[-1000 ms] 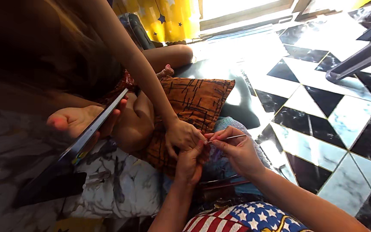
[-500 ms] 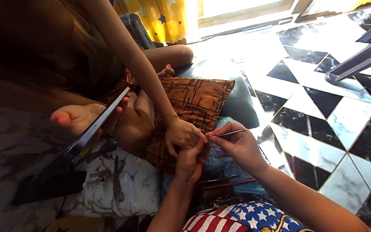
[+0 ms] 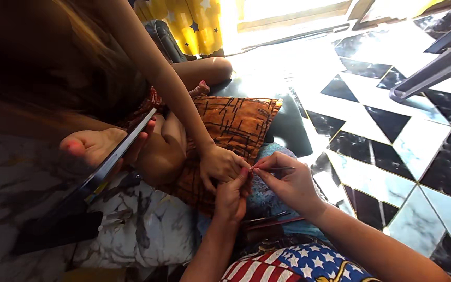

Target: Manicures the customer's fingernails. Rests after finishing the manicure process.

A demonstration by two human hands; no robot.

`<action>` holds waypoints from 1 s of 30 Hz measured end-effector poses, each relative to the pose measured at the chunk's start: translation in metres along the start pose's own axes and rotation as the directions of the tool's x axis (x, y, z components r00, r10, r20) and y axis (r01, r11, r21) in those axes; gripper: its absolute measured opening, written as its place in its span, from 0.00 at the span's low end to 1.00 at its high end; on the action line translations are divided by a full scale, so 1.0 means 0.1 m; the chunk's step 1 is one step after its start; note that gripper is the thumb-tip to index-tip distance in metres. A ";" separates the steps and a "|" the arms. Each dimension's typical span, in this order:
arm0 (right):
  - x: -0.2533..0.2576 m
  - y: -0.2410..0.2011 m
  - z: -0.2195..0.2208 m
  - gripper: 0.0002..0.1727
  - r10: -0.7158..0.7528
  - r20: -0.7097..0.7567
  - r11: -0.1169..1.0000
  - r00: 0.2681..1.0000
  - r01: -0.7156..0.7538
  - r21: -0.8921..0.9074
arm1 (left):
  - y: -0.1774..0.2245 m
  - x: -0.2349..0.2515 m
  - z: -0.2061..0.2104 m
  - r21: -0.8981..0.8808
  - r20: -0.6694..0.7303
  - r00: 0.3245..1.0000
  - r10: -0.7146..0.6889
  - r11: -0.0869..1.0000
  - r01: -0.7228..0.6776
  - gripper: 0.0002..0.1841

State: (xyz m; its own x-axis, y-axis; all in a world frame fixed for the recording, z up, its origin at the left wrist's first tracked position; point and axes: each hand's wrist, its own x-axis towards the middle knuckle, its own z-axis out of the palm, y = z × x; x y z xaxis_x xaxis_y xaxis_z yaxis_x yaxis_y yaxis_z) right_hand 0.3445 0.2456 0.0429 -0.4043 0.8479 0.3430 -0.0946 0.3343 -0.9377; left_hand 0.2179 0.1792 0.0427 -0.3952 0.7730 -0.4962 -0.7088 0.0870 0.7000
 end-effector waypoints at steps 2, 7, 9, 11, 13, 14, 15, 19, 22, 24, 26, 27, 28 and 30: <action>0.01 0.00 0.00 0.04 0.020 -0.005 1.000 1.000 -0.020 0.001 | 0.00 0.00 0.00 -0.006 0.001 1.000 0.000 1.000 0.000 0.06; 0.04 0.00 -0.02 0.05 0.133 -0.011 0.989 0.991 -0.132 0.065 | 0.00 0.00 -0.01 -0.008 -0.003 1.000 -0.012 1.000 0.012 0.06; 0.02 0.00 -0.01 0.05 0.087 -0.006 0.994 0.996 -0.086 0.066 | 0.00 0.00 0.00 -0.004 -0.014 1.000 -0.010 1.000 0.010 0.06; 0.00 0.02 0.01 0.04 0.027 -0.003 0.999 1.000 -0.027 0.031 | 0.00 0.00 0.00 -0.001 -0.022 1.000 -0.015 1.000 0.015 0.06; 0.01 0.03 0.02 0.04 0.039 -0.012 0.999 0.999 -0.039 0.020 | 0.00 0.01 0.01 -0.001 -0.021 1.000 -0.019 1.000 0.019 0.06; 0.03 0.03 0.01 0.04 0.066 -0.015 0.998 0.998 -0.065 0.022 | 0.00 0.01 0.01 -0.004 -0.018 1.000 -0.017 1.000 0.017 0.07; 0.05 0.03 0.00 0.04 0.100 -0.017 0.995 0.995 -0.100 0.025 | 0.01 0.00 0.00 -0.006 -0.012 1.000 -0.016 1.000 0.016 0.07; 0.15 -0.09 -0.07 0.03 0.287 -0.009 0.938 0.958 -0.280 0.203 | 0.01 0.01 -0.02 -0.014 0.003 1.000 -0.025 1.000 0.025 0.07; 0.19 -0.21 0.01 0.05 0.315 0.117 0.760 0.942 -0.324 0.563 | 0.00 0.00 0.00 0.000 -0.023 1.000 -0.008 1.000 0.008 0.06; 0.23 -0.24 0.14 0.05 0.302 0.232 0.655 0.925 -0.378 0.655 | 0.00 -0.02 0.02 0.005 -0.046 0.999 0.002 1.000 -0.001 0.08; 0.30 -0.13 0.23 0.04 0.279 0.187 0.746 0.942 -0.335 0.576 | 0.01 -0.03 0.00 0.004 -0.036 0.999 -0.016 1.000 0.016 0.09; 0.35 -0.06 0.21 0.04 0.249 0.119 0.834 0.961 -0.275 0.479 | 0.02 -0.03 -0.01 0.012 -0.017 1.000 -0.022 1.000 0.022 0.08; 0.39 -0.01 0.14 0.04 0.213 0.055 0.904 0.976 -0.218 0.368 | 0.04 -0.05 -0.02 0.022 0.002 1.000 -0.018 1.000 0.018 0.08; 0.45 0.05 -0.14 0.05 0.156 0.005 0.976 0.988 -0.155 0.154 | 0.07 -0.09 -0.04 0.046 0.025 1.000 0.005 0.999 -0.006 0.10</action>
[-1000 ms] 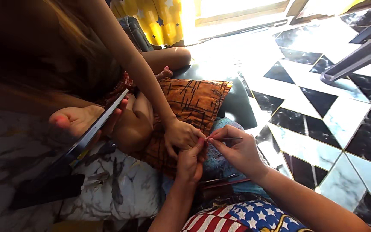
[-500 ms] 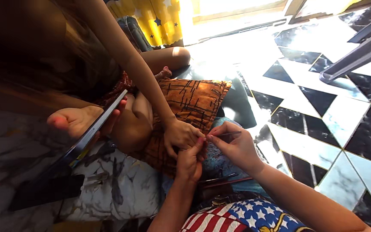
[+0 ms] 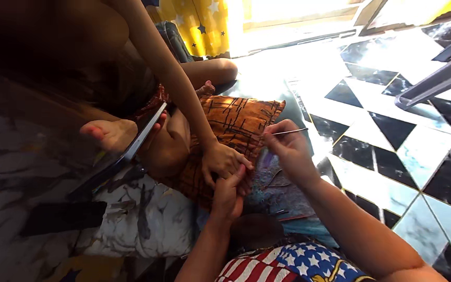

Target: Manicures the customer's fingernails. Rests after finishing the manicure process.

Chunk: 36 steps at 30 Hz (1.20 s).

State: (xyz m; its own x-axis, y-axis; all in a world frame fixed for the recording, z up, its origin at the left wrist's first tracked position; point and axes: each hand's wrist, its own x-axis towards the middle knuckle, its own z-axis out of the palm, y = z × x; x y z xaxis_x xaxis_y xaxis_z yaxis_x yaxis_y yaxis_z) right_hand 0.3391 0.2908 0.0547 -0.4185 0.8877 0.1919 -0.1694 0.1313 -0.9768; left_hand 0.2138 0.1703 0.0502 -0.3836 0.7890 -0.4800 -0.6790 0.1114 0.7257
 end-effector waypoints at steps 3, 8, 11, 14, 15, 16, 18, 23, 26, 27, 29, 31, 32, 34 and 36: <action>0.00 0.00 -0.57 0.06 0.125 0.097 0.967 0.987 -0.100 -0.235 | 0.05 -0.07 -0.05 0.028 0.089 0.996 0.031 0.999 -0.034 0.16; -0.12 0.22 -1.03 0.07 0.505 0.094 0.833 0.858 -0.456 -0.313 | 0.07 -0.13 -0.09 0.272 0.147 0.989 0.028 0.960 -0.067 0.17; -0.15 0.21 -1.04 0.08 0.381 -0.028 0.791 0.924 -0.341 -0.508 | 0.05 -0.16 -0.12 0.306 0.204 0.979 0.019 0.948 -0.082 0.15; -0.19 -0.02 -0.77 0.07 0.099 0.019 0.910 0.995 -0.082 -0.407 | 0.00 -0.16 -0.11 0.215 0.162 0.986 0.042 0.974 -0.076 0.12; -0.22 -0.12 -0.61 0.06 0.072 0.095 0.984 0.993 -0.056 -0.167 | -0.02 -0.15 -0.09 0.188 0.144 0.988 0.048 0.979 -0.075 0.10; -0.25 -0.19 -0.44 0.06 0.054 0.210 0.994 0.976 -0.072 0.081 | -0.02 -0.14 -0.06 0.159 0.124 0.991 0.053 0.985 -0.072 0.09; -0.28 -0.22 -0.10 0.05 0.008 0.414 0.941 0.910 -0.146 0.304 | -0.04 -0.11 0.01 0.128 0.061 0.996 0.066 0.989 -0.073 0.04; -0.10 -0.02 0.23 0.07 -0.098 0.244 0.988 0.965 0.065 0.142 | -0.08 -0.07 0.00 0.102 0.019 0.997 0.073 0.992 -0.074 0.06; -0.20 -0.02 0.19 0.06 -0.083 0.320 0.980 0.944 0.018 0.200 | -0.06 -0.07 0.01 0.078 0.028 0.997 0.071 0.994 -0.073 0.04; -0.26 -0.02 0.14 0.05 -0.072 0.368 0.980 0.927 -0.003 0.200 | -0.06 -0.06 -0.01 0.065 0.044 0.997 0.071 0.995 -0.074 0.03; -0.33 -0.03 0.00 0.08 -0.061 0.383 0.986 0.922 -0.005 0.169 | -0.06 -0.06 -0.03 0.046 0.096 0.993 0.076 0.996 -0.080 0.05; -0.33 -0.04 -0.14 0.11 -0.076 0.347 0.994 0.935 0.042 0.106 | -0.07 -0.05 -0.03 0.035 0.112 0.991 0.077 0.996 -0.082 0.06; -0.32 -0.04 -0.19 0.11 -0.080 0.328 0.994 0.941 0.053 0.091 | -0.09 -0.04 -0.03 0.034 0.109 0.991 0.080 0.996 -0.085 0.06; -0.32 -0.06 -0.20 0.12 -0.071 0.318 0.996 0.945 0.050 0.074 | -0.10 -0.03 -0.02 0.032 0.090 0.993 0.077 0.996 -0.080 0.06; -0.34 -0.08 -0.17 0.12 -0.058 0.328 0.998 0.943 0.044 0.048 | -0.09 -0.03 -0.01 0.031 0.070 0.996 0.059 0.998 -0.061 0.05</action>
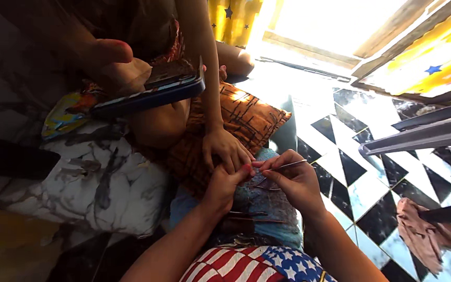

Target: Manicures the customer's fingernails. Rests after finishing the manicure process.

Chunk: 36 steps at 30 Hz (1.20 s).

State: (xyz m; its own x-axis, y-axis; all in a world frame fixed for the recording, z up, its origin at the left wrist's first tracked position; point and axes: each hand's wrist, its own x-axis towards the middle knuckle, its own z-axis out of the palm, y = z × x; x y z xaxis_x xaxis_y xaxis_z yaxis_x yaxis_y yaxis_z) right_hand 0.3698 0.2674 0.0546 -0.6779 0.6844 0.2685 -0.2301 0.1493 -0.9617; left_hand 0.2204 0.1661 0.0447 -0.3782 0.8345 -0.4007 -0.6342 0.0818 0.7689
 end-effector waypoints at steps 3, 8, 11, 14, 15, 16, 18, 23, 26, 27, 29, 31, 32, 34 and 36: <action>-0.01 -0.02 0.02 0.11 -0.008 0.016 0.999 1.000 0.009 -0.046 | 0.00 0.00 -0.01 -0.003 -0.007 1.000 -0.011 1.000 0.011 0.04; -0.03 0.01 0.03 0.10 -0.037 0.029 0.989 0.999 0.041 -0.145 | -0.02 0.00 -0.03 -0.010 0.009 1.000 0.004 1.000 -0.004 0.05; -0.02 0.04 0.04 0.12 -0.018 0.005 0.988 1.000 0.019 -0.155 | -0.02 0.00 -0.02 -0.008 -0.003 1.000 0.012 1.000 -0.012 0.06; -0.01 0.03 0.07 0.12 0.024 -0.034 0.993 0.999 -0.028 -0.118 | -0.01 -0.01 -0.01 0.010 -0.018 1.000 0.016 1.000 -0.016 0.06; -0.01 0.02 0.07 0.12 0.036 -0.038 0.994 0.999 -0.040 -0.103 | -0.01 -0.01 -0.01 0.009 -0.017 1.000 0.020 1.000 -0.020 0.06; -0.01 0.01 0.06 0.12 0.040 -0.036 0.995 0.999 -0.043 -0.092 | -0.01 -0.01 -0.01 0.004 -0.016 1.000 0.022 1.000 -0.022 0.05; -0.02 0.01 0.06 0.11 0.029 -0.027 0.995 0.999 -0.032 -0.099 | -0.02 0.00 -0.01 0.007 -0.019 1.000 0.023 1.000 -0.023 0.05; 0.00 0.01 0.10 0.13 -0.002 -0.056 0.984 0.998 -0.008 -0.177 | 0.14 -0.08 0.12 0.051 -0.073 0.997 -0.017 0.998 0.021 0.04; 0.00 0.01 0.12 0.12 -0.009 -0.078 0.982 0.997 -0.006 -0.186 | 0.07 -0.05 0.07 0.027 -0.047 0.999 0.014 1.000 -0.012 0.05; -0.01 0.01 0.12 0.12 -0.022 -0.065 0.981 0.998 0.009 -0.193 | 0.02 -0.03 0.03 0.004 -0.036 0.999 0.028 1.000 -0.028 0.05; -0.04 0.00 0.11 0.10 -0.038 -0.023 0.977 0.999 0.032 -0.213 | -0.03 -0.01 -0.01 -0.013 -0.026 0.999 0.042 0.999 -0.043 0.05; -0.04 -0.01 0.12 0.11 -0.040 -0.022 0.971 0.999 0.034 -0.238 | -0.03 -0.01 -0.01 -0.005 -0.031 0.999 0.044 0.999 -0.044 0.06; -0.03 0.00 0.13 0.11 -0.038 -0.036 0.968 0.999 0.028 -0.249 | -0.03 -0.02 0.00 0.003 -0.036 0.998 0.045 0.999 -0.045 0.06; -0.02 -0.01 0.14 0.11 -0.037 -0.057 0.961 0.998 0.020 -0.275 | -0.03 -0.02 0.01 0.013 -0.037 0.998 0.047 0.999 -0.047 0.06; -0.03 -0.01 0.14 0.10 -0.057 -0.040 0.957 0.998 0.043 -0.287 | -0.02 -0.02 0.01 0.016 -0.043 0.998 0.050 0.999 -0.049 0.06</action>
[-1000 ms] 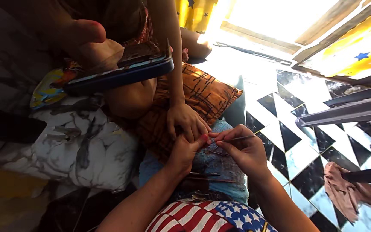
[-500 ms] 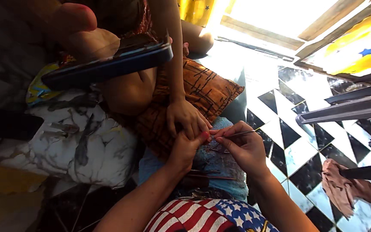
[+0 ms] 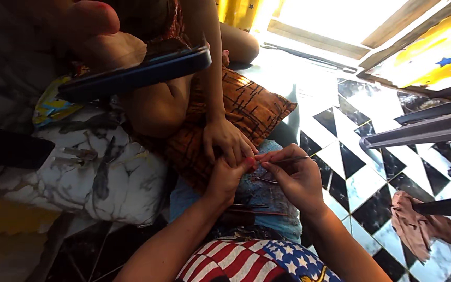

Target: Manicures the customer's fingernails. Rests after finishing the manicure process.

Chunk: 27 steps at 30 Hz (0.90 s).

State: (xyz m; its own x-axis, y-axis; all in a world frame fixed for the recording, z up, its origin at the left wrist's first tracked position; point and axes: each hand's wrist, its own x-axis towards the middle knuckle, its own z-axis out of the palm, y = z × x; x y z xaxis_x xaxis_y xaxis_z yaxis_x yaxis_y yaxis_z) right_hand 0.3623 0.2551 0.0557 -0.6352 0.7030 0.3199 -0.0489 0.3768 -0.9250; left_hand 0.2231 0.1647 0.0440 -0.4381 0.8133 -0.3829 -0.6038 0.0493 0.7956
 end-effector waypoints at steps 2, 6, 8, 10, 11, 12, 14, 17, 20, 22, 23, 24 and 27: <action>-0.01 -0.01 -0.01 0.09 -0.025 0.032 0.999 0.999 0.027 -0.042 | 0.00 0.00 -0.01 0.001 0.003 1.000 0.004 1.000 -0.004 0.05; 0.02 -0.02 0.00 0.09 -0.031 0.025 0.990 0.999 0.034 -0.140 | -0.01 0.00 0.01 0.008 -0.005 1.000 0.000 1.000 0.000 0.06; 0.01 -0.02 0.00 0.08 -0.053 0.040 0.983 0.998 0.060 -0.176 | -0.01 0.01 0.01 0.012 -0.003 1.000 0.002 1.000 -0.002 0.06; 0.00 -0.04 -0.01 0.06 -0.066 0.072 0.974 0.995 0.080 -0.210 | -0.01 0.01 0.00 0.013 0.002 1.000 0.006 1.000 -0.006 0.06; 0.01 -0.04 -0.01 0.06 -0.072 0.079 0.970 0.994 0.089 -0.228 | -0.01 0.01 0.00 0.012 0.000 1.000 0.006 1.000 -0.006 0.06; 0.02 -0.04 -0.01 0.06 -0.078 0.076 0.964 0.994 0.095 -0.250 | -0.01 0.01 0.01 0.012 -0.001 1.000 0.005 1.000 -0.005 0.06; 0.04 -0.05 0.00 0.06 -0.083 0.073 0.948 0.994 0.102 -0.302 | -0.01 0.01 0.02 0.014 -0.007 1.000 0.004 1.000 -0.004 0.05; 0.04 -0.10 -0.02 0.03 -0.078 0.138 0.910 0.987 0.127 -0.394 | -0.01 0.02 0.02 0.026 -0.011 1.000 0.015 1.000 -0.014 0.05; 0.07 -0.13 -0.02 0.04 -0.069 0.168 0.884 0.983 0.139 -0.447 | -0.01 0.02 0.03 0.037 -0.020 1.000 0.010 0.999 -0.009 0.06; 0.08 -0.12 -0.01 0.04 -0.072 0.165 0.878 0.984 0.141 -0.457 | -0.01 0.02 0.04 0.039 -0.027 1.000 0.009 0.999 -0.008 0.05; 0.08 -0.13 -0.01 0.04 -0.072 0.170 0.877 0.983 0.144 -0.459 | -0.02 0.02 0.03 0.033 -0.027 1.000 0.015 0.999 -0.014 0.05; 0.07 -0.14 -0.02 0.04 -0.069 0.182 0.875 0.981 0.147 -0.461 | -0.03 0.03 0.02 0.026 -0.023 1.000 0.020 0.999 -0.019 0.06; 0.09 -0.15 -0.03 0.04 -0.064 0.200 0.881 0.978 0.149 -0.449 | -0.03 0.03 0.02 0.035 -0.020 1.000 0.023 0.999 -0.022 0.06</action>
State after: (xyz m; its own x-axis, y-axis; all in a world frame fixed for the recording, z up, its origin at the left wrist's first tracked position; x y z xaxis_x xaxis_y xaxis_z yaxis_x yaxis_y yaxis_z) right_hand 0.3601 0.2579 0.0728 -0.7720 0.5428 0.3306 0.2085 0.7077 -0.6751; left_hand 0.2248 0.1680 0.0408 -0.4650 0.8026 -0.3736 -0.5700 0.0516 0.8201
